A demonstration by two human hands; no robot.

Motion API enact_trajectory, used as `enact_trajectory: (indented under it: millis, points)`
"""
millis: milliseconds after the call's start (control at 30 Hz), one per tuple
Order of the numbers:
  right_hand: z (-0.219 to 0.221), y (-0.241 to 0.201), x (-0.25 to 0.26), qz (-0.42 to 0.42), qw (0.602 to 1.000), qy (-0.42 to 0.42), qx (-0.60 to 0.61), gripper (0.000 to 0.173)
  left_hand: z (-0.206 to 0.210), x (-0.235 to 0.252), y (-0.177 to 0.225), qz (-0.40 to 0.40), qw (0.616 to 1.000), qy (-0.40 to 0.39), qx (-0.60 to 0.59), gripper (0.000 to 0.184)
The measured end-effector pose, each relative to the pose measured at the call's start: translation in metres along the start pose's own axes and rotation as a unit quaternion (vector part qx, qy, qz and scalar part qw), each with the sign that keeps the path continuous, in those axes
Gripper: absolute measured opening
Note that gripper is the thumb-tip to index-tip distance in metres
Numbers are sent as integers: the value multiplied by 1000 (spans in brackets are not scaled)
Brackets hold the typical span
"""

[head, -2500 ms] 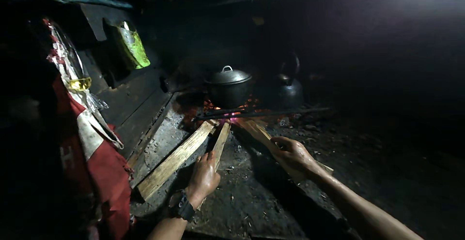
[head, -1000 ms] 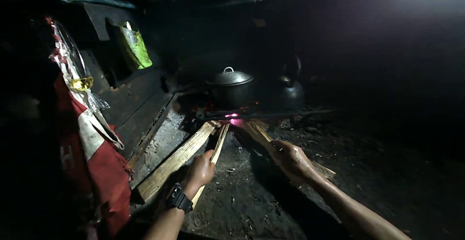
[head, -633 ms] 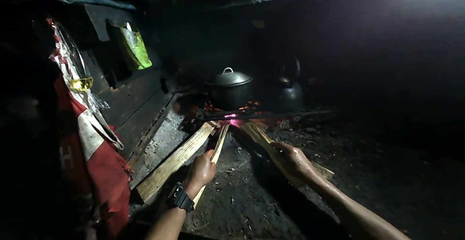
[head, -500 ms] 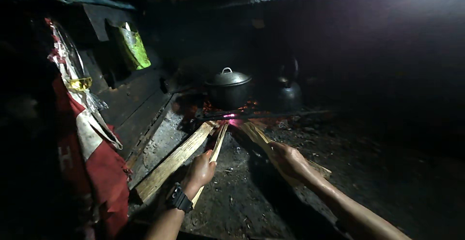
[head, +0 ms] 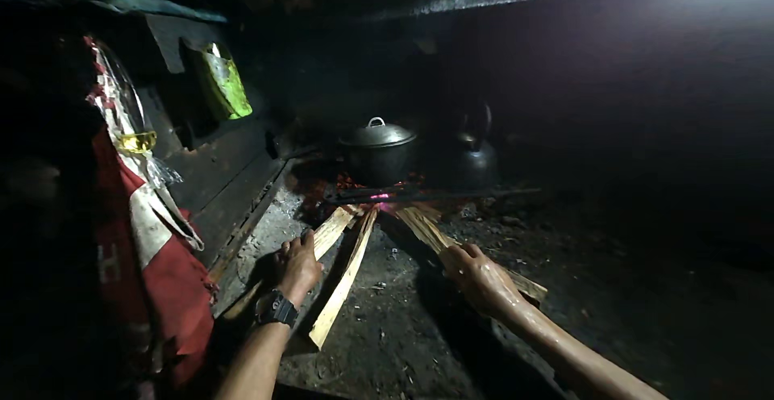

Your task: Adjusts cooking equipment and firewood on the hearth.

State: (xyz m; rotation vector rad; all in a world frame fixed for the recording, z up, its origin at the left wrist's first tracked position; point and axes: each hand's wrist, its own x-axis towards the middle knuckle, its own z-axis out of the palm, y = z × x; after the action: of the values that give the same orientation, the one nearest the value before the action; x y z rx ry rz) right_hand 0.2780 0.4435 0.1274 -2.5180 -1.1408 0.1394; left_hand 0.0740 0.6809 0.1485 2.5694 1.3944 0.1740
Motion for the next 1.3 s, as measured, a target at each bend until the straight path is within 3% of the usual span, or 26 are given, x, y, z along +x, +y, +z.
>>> enact_trajectory:
  millis: [367, 1300]
  points:
    - [-1, -7, 0, 8, 999, -25, -29, 51, 20, 2, -4, 63, 993, 102, 12, 66]
    - [-3, -8, -1, 22, 999, -17, -40, 53, 21, 4, -3, 43, 993, 100, 38, 64]
